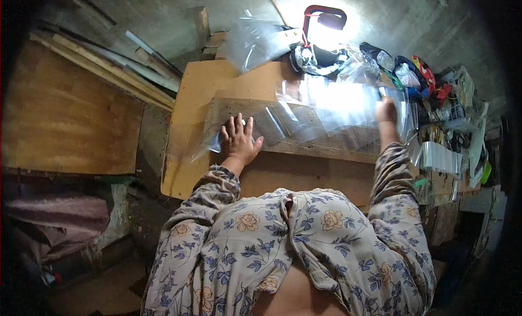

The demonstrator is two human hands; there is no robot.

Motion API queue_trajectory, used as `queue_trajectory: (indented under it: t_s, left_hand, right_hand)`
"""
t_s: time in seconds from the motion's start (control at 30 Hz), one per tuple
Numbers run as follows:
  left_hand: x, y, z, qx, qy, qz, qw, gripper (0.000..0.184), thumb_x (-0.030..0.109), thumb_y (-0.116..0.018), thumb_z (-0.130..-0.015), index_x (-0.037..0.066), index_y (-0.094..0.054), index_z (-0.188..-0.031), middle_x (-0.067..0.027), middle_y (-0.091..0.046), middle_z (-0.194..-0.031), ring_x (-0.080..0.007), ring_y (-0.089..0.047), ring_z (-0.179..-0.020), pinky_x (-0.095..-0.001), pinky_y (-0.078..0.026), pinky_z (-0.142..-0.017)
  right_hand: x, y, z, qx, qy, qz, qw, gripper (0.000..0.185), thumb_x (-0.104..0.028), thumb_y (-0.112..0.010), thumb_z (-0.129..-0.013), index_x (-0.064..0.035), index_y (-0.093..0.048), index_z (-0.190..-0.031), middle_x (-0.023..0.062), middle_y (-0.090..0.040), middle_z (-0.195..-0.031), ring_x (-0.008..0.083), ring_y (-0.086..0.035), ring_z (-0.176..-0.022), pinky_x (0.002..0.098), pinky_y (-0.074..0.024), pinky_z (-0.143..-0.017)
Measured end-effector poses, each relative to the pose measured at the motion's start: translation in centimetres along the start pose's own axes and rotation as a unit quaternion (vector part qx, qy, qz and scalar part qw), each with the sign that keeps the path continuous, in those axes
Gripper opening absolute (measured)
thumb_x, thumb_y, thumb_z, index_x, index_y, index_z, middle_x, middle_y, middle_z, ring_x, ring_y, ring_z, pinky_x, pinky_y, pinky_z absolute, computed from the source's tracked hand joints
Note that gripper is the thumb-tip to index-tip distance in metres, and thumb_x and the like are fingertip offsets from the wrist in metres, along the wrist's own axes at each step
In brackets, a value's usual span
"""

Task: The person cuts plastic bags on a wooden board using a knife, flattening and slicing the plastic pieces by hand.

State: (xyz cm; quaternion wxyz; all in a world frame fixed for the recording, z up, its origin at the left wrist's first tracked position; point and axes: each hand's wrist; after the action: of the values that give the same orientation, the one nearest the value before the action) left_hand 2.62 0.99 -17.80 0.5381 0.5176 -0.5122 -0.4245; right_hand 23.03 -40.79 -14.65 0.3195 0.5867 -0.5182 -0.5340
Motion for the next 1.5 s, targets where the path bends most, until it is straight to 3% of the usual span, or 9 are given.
queue_trajectory:
  t_s: [0.27, 0.57, 0.67, 0.73, 0.77, 0.97, 1.13, 1.27, 1.5]
  left_hand:
    - [0.4, 0.0, -0.2, 0.061, -0.02, 0.027, 0.998, 0.062, 0.039, -0.055, -0.075, 0.011, -0.038, -0.127, -0.0158, -0.027, -0.135, -0.0344, -0.024, -0.124, -0.0525, -0.018, -0.098]
    - [-0.3, 3.7, 8.2, 0.165, 0.029, 0.404, 0.899, 0.022, 0.021, -0.053, -0.08, 0.003, -0.056, -0.092, -0.0133, -0.058, -0.1, -0.0266, -0.055, -0.097, -0.0355, -0.042, -0.082]
    - [-3.4, 4.2, 9.2, 0.019, 0.257, 0.681, 0.685, 0.057, 0.05, -0.048, -0.082, 0.002, -0.048, -0.113, -0.0148, -0.052, -0.116, -0.0273, -0.051, -0.102, -0.0373, -0.041, -0.083]
    - [-5.3, 4.8, 7.8, -0.083, 0.216, 0.94, 0.252, 0.091, 0.068, -0.043, -0.074, 0.003, -0.021, -0.134, -0.0199, -0.031, -0.134, -0.0351, -0.046, -0.108, -0.0436, -0.039, -0.084]
    - [-5.7, 6.2, 6.7, -0.062, 0.167, 0.958, 0.226, 0.113, 0.08, -0.037, -0.064, 0.003, 0.002, -0.137, -0.0209, -0.01, -0.142, -0.0413, -0.038, -0.115, -0.0509, -0.036, -0.087]
    - [-7.6, 14.0, -1.0, -0.021, 0.072, 0.966, 0.245, 0.073, 0.047, -0.04, -0.085, -0.002, -0.016, -0.134, -0.0241, -0.025, -0.135, -0.0435, -0.033, -0.119, -0.0552, -0.031, -0.095]
    - [-3.7, 20.2, -2.3, -0.128, -0.065, 0.863, 0.485, 0.051, 0.021, -0.038, -0.088, -0.008, -0.026, -0.128, -0.0234, -0.029, -0.133, -0.0382, -0.032, -0.122, -0.0464, -0.029, -0.101]
    - [-0.7, 20.7, -1.9, -0.221, -0.13, 0.811, 0.526, 0.047, 0.012, -0.037, -0.083, -0.002, -0.034, -0.128, -0.0191, -0.039, -0.13, -0.0288, -0.043, -0.116, -0.0365, -0.037, -0.094]
    - [1.6, 21.5, 1.3, -0.324, -0.183, 0.735, 0.566, 0.044, 0.01, -0.038, -0.081, -0.009, -0.04, -0.12, -0.0247, -0.04, -0.126, -0.0358, -0.044, -0.112, -0.0391, -0.035, -0.096]
  right_hand:
    - [-8.8, -6.4, 4.9, 0.002, 0.347, -0.152, 0.926, 0.038, -0.03, -0.066, -0.071, -0.0012, -0.057, -0.095, 0.0203, -0.058, -0.087, 0.0331, -0.056, -0.084, 0.0401, -0.0446, -0.074]
    - [-23.4, -5.4, 15.9, -0.263, 0.27, -0.142, 0.915, 0.025, -0.025, -0.06, -0.076, -0.0048, -0.057, -0.09, 0.0157, -0.054, -0.091, 0.0334, -0.053, -0.093, 0.0426, -0.0442, -0.077]
    - [-23.7, -1.9, 14.8, -0.189, 0.359, -0.235, 0.883, 0.016, -0.015, -0.055, -0.081, -0.0037, -0.057, -0.092, 0.0139, -0.056, -0.082, 0.0304, -0.056, -0.08, 0.0382, -0.0449, -0.069]
    - [-23.5, 3.9, 14.5, -0.179, 0.329, -0.376, 0.847, 0.018, -0.013, -0.057, -0.08, -0.0027, -0.057, -0.095, 0.0116, -0.058, -0.079, 0.0227, -0.055, -0.073, 0.0332, -0.0438, -0.065]
    - [-23.1, 8.2, 14.2, -0.221, 0.315, -0.362, 0.849, 0.018, -0.012, -0.057, -0.08, -0.0029, -0.058, -0.095, 0.0107, -0.058, -0.08, 0.02, -0.053, -0.071, 0.0316, -0.043, -0.065]
    - [-14.5, 16.4, 12.3, -0.244, 0.4, -0.34, 0.816, 0.013, -0.007, -0.06, -0.074, -0.0063, -0.064, -0.086, 0.0068, -0.059, -0.077, 0.0123, -0.049, -0.065, 0.0263, -0.0404, -0.06]
    - [-9.5, 10.6, 13.5, -0.442, 0.364, -0.275, 0.772, 0.029, -0.006, -0.064, -0.072, -0.0061, -0.06, -0.101, 0.0082, -0.063, -0.094, 0.0136, -0.058, -0.08, 0.0288, -0.0461, -0.074]
    - [-14.3, 10.6, 13.9, -0.225, 0.371, -0.234, 0.87, 0.026, -0.016, -0.061, -0.078, -0.0054, -0.058, -0.102, 0.0078, -0.062, -0.088, 0.015, -0.058, -0.076, 0.0286, -0.0461, -0.074]
    - [-22.7, 12.2, 14.9, -0.426, 0.162, -0.655, 0.603, 0.029, -0.019, -0.06, -0.081, -0.0085, -0.047, -0.105, 0.0014, -0.059, -0.079, 0.0048, -0.042, -0.055, 0.0179, -0.0314, -0.046]
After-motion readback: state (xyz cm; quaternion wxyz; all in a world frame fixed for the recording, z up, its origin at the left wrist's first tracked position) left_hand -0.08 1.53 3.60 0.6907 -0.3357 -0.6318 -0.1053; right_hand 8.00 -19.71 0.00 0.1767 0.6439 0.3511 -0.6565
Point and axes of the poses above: each hand's wrist, its own z-axis away from the middle knuckle, its own y-axis out of the back of the hand, x = y × z
